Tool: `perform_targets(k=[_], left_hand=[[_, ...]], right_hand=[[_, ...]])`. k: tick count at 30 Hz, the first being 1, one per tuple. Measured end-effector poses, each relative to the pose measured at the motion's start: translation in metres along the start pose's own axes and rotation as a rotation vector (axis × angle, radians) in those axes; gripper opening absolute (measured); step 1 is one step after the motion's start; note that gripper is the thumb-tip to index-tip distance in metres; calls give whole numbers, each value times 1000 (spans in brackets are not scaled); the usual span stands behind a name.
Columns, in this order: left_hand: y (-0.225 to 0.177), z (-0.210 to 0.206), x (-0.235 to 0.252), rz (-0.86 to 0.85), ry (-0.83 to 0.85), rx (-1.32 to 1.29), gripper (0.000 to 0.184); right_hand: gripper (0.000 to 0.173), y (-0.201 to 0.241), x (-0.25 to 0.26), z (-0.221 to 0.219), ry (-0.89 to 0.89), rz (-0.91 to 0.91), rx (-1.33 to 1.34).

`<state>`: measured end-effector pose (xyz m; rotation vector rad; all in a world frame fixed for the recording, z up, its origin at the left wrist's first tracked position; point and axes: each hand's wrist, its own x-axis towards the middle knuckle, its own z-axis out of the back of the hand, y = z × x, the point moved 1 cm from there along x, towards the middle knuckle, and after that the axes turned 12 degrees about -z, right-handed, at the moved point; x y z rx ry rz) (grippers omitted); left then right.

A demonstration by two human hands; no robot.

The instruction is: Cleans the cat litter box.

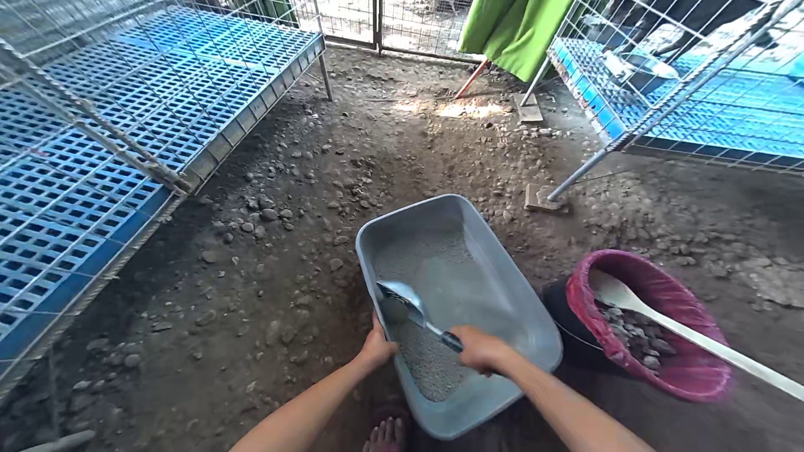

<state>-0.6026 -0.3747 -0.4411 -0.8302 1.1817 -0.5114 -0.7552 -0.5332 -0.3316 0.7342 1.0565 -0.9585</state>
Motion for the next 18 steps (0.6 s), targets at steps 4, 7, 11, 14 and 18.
perform_targets(k=[4,7,11,14,18], left_hand=[[-1,-3,-1,29,19,7,120],[-3,-3,-3,26,-15,-38,118],[-2,-3,-4,20,-36,-63,116],[-2,-3,-3,17,-26,-31,118],[-2,-1,-2,14,-13,-20,118]], right_hand=[[52,10,-15,52,-214,-176,-2],[61,60,23,55,-336,-213,68],[58,107,45,-7,-336,-206,36],[62,76,25,-48,-305,-201,-39],[63,1,-16,-74,-237,-255,-255]])
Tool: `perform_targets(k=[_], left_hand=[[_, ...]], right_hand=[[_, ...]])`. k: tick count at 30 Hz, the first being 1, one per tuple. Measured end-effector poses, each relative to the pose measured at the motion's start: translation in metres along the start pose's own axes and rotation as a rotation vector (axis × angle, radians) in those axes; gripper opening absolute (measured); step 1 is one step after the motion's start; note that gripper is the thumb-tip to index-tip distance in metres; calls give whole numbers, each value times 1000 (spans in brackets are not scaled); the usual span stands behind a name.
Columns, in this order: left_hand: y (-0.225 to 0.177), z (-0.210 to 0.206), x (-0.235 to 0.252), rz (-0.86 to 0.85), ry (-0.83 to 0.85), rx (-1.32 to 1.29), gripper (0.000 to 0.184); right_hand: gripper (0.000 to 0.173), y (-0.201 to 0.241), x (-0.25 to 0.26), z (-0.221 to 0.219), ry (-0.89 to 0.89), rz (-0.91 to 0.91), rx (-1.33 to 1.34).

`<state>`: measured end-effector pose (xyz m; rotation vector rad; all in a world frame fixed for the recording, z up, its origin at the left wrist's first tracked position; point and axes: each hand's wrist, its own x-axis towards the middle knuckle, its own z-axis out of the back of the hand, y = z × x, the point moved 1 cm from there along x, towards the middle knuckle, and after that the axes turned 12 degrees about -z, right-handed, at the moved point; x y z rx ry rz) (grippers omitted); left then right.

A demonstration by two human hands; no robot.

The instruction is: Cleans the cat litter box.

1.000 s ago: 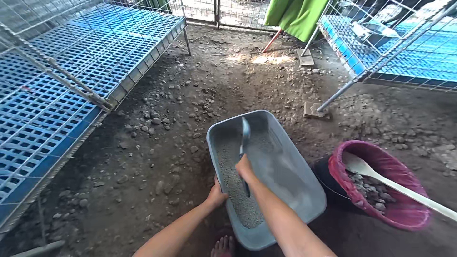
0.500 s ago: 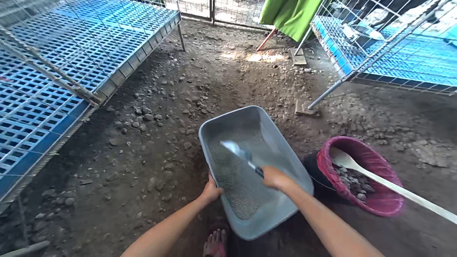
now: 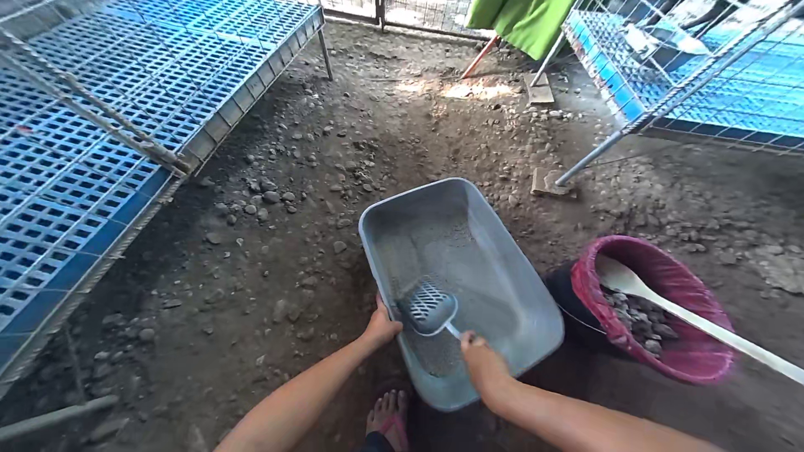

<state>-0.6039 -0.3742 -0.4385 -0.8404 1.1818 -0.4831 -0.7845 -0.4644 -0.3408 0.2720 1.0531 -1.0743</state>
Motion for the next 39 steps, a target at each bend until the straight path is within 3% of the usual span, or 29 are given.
perform_targets(k=[3,10,18,25,27,31,33,39], left_hand=[[-2,-1,2,17,2,6,119],[-3,2,0,0,-6,31,115],[-7,2,3,36,16,78,114],[-5,3,3,13,-8,37,113],[-2,3,1,25,-7,18,114],[-3,3,4,37,19,32,115],[-5,2,6,36,22,39,116],[-8,5,2,26,15,54,112]], right_hand=[[64,2,-7,14,44,-8,-104],[67,86,48,70,-100,-21,109],[67,10,3,14,21,-37,-83],[67,95,59,91,-128,-27,102],[69,82,45,74,-96,-24,87],[64,10,5,16,-2,-7,-33],[64,4,6,15,6,-25,-105],[62,85,52,87,-101,-7,128]])
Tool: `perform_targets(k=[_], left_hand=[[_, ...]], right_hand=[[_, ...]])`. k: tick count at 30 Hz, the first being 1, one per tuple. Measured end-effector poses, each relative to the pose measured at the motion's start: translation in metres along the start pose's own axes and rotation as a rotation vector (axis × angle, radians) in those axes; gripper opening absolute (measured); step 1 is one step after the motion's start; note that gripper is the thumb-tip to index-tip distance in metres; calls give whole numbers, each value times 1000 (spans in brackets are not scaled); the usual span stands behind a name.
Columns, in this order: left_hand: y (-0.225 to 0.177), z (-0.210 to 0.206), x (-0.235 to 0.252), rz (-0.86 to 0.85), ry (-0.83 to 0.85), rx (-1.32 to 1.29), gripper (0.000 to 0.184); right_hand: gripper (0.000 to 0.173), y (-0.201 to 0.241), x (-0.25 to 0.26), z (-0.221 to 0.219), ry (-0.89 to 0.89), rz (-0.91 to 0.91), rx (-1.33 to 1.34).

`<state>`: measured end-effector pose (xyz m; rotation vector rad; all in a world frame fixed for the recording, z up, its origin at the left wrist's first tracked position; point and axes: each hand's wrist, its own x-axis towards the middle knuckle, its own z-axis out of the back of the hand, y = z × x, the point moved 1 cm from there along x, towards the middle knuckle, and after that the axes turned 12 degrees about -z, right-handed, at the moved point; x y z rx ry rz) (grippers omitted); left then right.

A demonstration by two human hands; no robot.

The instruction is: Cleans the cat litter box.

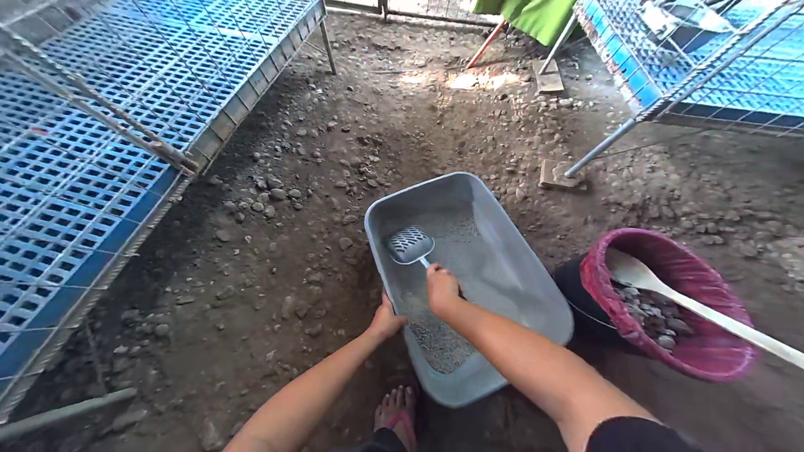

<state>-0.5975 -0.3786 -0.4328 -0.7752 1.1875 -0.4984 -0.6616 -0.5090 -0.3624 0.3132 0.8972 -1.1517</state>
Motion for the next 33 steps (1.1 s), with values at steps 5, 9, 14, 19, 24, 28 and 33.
perform_targets(k=[5,9,14,19,24,28,33], left_hand=[[4,8,-2,5,23,36,113],[4,8,1,3,52,44,115],[5,11,1,-1,13,34,110],[7,14,3,-6,-20,30,107],[1,13,1,19,8,55,108],[2,14,6,4,-8,45,108],[0,9,4,13,-6,55,104]], right_hand=[[65,-34,-32,-37,70,-4,-37],[65,-58,-42,-46,89,-10,-144],[64,16,5,5,19,-1,56],[53,-26,16,25,18,41,310],[54,-45,61,-1,59,-34,859],[64,20,51,-1,110,35,814],[73,34,24,-32,183,228,514]])
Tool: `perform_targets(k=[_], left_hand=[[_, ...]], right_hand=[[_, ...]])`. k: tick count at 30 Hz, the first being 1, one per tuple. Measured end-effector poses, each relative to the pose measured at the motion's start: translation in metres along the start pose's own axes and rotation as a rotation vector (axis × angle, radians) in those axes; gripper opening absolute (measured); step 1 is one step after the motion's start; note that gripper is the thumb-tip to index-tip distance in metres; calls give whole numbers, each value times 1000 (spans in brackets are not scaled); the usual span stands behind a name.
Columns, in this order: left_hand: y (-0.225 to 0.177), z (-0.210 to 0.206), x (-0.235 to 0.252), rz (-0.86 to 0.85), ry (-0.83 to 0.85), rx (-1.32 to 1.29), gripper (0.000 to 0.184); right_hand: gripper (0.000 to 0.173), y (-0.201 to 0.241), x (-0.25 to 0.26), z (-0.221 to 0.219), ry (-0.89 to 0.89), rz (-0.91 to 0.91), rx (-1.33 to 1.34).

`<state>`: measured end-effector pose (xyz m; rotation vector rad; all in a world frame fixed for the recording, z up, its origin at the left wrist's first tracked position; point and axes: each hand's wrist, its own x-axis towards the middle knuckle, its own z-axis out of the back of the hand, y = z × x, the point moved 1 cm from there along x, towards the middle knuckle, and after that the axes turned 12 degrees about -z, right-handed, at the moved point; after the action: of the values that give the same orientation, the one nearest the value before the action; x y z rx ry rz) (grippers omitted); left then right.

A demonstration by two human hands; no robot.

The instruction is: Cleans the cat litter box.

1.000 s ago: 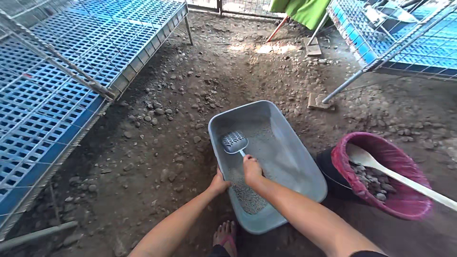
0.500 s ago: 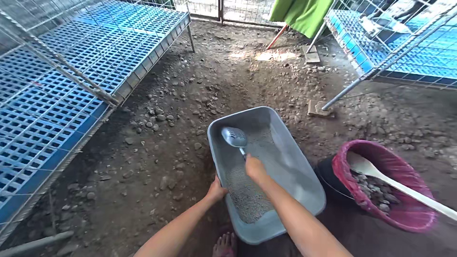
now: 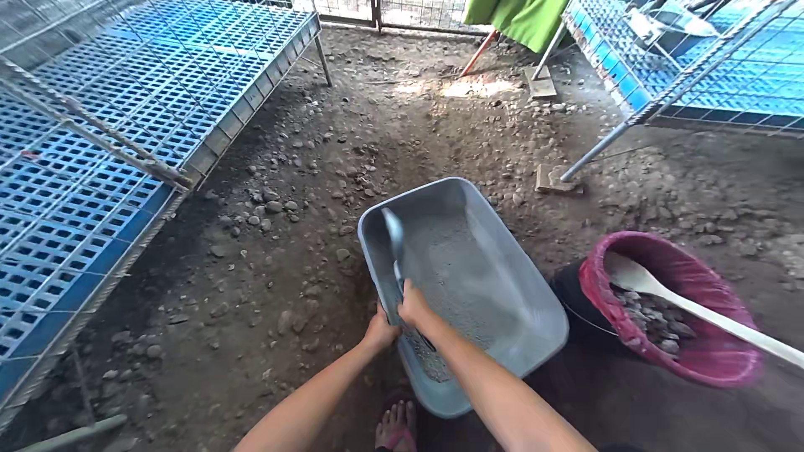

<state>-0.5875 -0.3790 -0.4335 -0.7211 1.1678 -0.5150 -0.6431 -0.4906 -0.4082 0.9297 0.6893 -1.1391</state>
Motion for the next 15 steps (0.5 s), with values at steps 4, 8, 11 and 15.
perform_targets(k=[4,8,11,15], left_hand=[[3,1,3,10,-6,-17,107],[4,-2,5,28,-5,-31,110],[-2,0,9,19,0,0,110],[-1,1,10,25,-6,-3,110]], right_hand=[[63,-47,-10,26,102,123,-226],[58,-59,-12,69,14,63,-245],[65,-25,4,60,-68,-14,-185],[69,-27,-3,32,69,41,-275]])
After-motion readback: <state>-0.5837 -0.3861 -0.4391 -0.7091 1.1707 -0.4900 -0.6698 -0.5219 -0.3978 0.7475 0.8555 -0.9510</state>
